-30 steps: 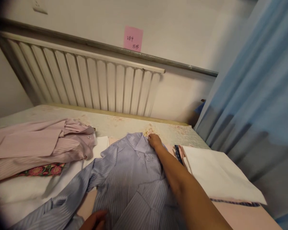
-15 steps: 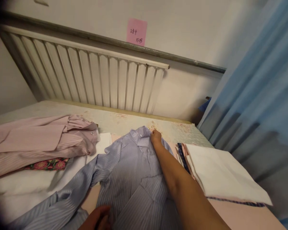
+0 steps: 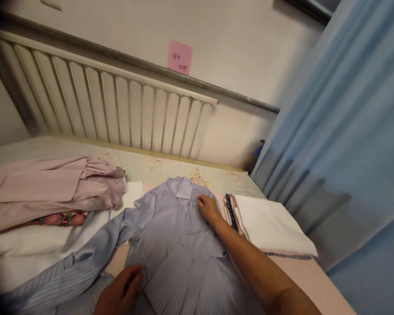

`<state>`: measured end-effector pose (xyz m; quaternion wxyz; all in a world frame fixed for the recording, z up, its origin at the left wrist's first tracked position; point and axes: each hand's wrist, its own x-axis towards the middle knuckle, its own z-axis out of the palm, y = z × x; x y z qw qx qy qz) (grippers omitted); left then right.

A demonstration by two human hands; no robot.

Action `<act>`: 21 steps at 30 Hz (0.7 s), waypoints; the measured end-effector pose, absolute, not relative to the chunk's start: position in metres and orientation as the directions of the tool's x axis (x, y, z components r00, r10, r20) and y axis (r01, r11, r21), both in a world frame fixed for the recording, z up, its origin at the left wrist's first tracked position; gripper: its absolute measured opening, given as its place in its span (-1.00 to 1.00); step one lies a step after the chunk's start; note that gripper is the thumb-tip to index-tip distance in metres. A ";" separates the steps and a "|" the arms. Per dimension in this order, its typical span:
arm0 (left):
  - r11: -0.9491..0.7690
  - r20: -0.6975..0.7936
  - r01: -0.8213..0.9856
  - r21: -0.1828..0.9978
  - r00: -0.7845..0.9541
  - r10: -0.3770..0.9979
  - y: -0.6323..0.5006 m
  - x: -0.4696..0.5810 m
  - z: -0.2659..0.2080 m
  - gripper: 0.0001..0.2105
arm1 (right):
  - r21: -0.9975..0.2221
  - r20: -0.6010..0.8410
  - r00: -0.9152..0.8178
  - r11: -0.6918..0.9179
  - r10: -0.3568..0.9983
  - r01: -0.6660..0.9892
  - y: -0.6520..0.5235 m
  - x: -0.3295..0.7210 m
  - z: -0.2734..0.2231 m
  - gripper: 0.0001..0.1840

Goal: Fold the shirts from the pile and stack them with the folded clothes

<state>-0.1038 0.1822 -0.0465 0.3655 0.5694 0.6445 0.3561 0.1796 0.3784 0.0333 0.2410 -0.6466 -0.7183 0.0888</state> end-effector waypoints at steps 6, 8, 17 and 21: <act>0.085 -0.063 0.475 0.876 -0.063 0.996 0.183 -0.102 -0.035 -0.70 | -0.501 0.241 -0.325 0.404 0.914 0.765 0.237 0.167 0.029 -0.72; 0.080 -0.066 0.482 0.872 -0.045 0.997 0.183 -0.102 -0.031 -0.70 | -0.480 0.198 -0.422 0.463 0.885 0.745 0.201 0.161 0.024 -0.66; 0.049 -0.032 0.524 0.850 -0.042 0.999 0.184 -0.101 -0.025 -0.69 | -0.045 0.137 -0.608 0.618 0.782 0.785 0.157 0.151 0.004 -0.63; 0.032 -0.027 0.489 0.872 -0.017 0.999 0.185 -0.102 -0.028 -0.71 | -0.042 0.113 -0.616 0.623 0.779 0.781 0.165 0.142 0.002 -0.86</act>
